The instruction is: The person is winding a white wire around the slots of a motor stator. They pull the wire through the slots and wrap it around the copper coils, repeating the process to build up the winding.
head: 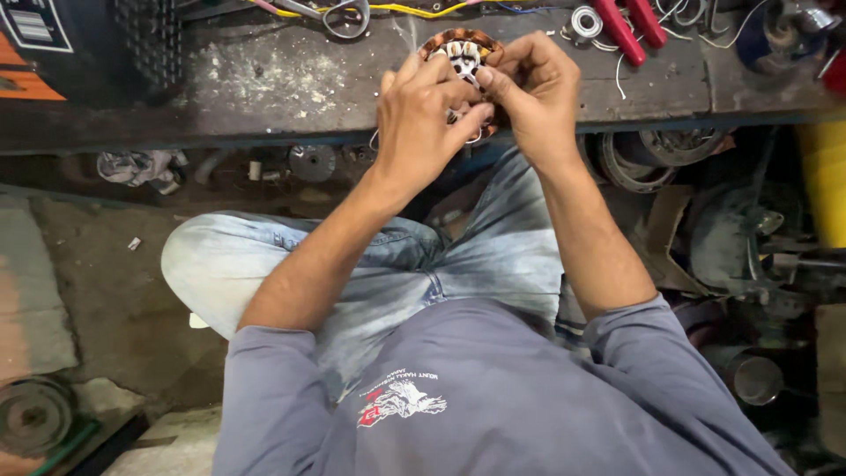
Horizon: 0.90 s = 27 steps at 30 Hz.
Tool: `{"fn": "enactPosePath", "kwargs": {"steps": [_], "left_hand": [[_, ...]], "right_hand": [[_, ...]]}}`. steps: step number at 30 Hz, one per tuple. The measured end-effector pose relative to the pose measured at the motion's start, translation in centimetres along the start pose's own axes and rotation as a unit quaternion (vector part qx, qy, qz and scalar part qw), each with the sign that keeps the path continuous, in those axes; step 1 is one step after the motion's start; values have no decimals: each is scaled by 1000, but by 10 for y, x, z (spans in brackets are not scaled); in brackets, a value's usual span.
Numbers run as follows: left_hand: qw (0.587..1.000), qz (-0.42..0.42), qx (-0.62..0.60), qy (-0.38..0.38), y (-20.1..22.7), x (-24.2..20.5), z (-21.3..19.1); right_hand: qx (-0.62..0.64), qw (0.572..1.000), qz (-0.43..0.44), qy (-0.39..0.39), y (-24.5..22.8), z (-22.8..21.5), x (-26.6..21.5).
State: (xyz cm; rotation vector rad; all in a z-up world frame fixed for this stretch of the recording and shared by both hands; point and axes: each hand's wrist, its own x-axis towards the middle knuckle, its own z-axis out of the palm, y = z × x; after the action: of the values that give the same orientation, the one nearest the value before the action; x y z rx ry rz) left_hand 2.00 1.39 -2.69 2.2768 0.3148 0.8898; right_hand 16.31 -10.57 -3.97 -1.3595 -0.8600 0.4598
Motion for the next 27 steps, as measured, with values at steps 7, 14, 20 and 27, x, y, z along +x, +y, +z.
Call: {"fn": "enactPosePath", "kwargs": {"steps": [7, 14, 20, 27], "left_hand": [[1000, -8, -10, 3, -11, 0, 2], [1000, -4, -3, -4, -10, 3, -3], [992, 91, 4, -87, -1, 5, -27], [976, 170, 32, -133, 1, 4, -31]], "right_hand": [[18, 999, 39, -29, -3, -9, -2], [30, 999, 16, -2, -2, -9, 1], [35, 999, -32, 21, 0, -18, 6], [-95, 992, -34, -70, 2, -26, 8]]}}
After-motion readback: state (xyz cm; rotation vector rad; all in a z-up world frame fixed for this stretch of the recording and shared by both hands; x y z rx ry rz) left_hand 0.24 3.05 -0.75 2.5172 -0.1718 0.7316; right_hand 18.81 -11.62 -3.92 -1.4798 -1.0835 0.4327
